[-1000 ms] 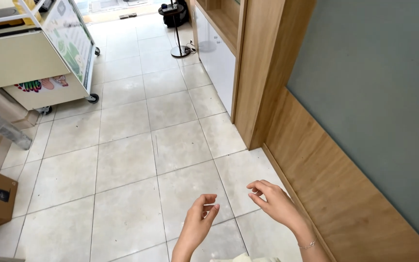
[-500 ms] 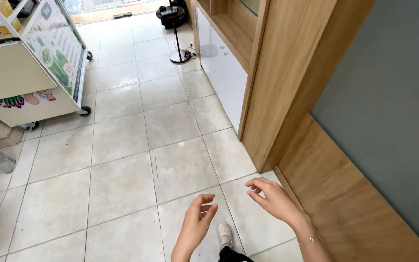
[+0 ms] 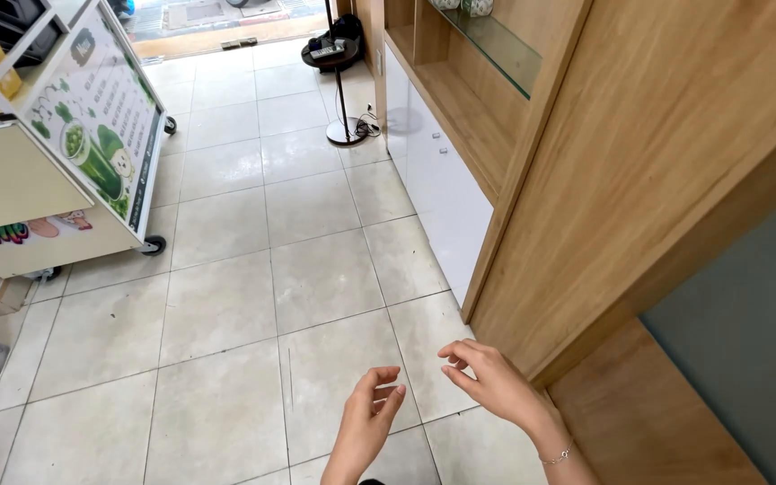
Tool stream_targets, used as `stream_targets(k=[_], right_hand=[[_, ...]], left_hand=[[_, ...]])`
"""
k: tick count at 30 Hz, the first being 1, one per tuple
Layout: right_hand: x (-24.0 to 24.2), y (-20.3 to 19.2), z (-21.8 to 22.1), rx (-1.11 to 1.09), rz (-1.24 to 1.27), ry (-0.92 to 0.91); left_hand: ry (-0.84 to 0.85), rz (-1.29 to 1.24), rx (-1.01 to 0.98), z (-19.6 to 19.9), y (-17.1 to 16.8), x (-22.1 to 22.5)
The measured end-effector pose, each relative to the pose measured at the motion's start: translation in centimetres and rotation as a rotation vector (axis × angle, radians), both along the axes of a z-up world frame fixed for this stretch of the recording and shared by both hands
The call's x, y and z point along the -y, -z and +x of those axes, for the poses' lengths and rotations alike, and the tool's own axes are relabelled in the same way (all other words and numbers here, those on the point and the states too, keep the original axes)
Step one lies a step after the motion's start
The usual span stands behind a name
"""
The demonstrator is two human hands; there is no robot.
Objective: Move small packaged products from a display shelf to a workbench and arrange them in a grid.
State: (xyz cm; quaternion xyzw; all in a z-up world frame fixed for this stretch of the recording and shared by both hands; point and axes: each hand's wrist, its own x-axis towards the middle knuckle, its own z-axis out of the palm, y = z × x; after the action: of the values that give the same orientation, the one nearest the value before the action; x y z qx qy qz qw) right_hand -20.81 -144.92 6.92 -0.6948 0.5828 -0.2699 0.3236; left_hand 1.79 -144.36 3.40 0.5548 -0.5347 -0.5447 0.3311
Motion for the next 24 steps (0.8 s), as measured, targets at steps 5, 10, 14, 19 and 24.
stream_targets(k=[5,10,14,19,24], right_hand=[[9.4,1.2,-0.3,-0.022,0.009,0.037],[20.2,1.0,0.4,-0.001,0.068,0.136],[29.6,-1.5,1.4,-0.006,0.117,0.235],[40.2,-0.2,1.4,0.013,0.036,0.282],[48.2,-1.2,1.1,0.035,0.027,0.299]], left_hand=[[0.035,-0.018,-0.022,-0.1,1.9,10.7],[0.115,0.040,0.015,0.7,1.6,23.1],[0.182,-0.069,0.001,1.4,0.6,34.3],[0.248,-0.066,0.016,1.8,-1.4,45.3],[0.268,-0.021,-0.031,1.4,-1.1,54.1]])
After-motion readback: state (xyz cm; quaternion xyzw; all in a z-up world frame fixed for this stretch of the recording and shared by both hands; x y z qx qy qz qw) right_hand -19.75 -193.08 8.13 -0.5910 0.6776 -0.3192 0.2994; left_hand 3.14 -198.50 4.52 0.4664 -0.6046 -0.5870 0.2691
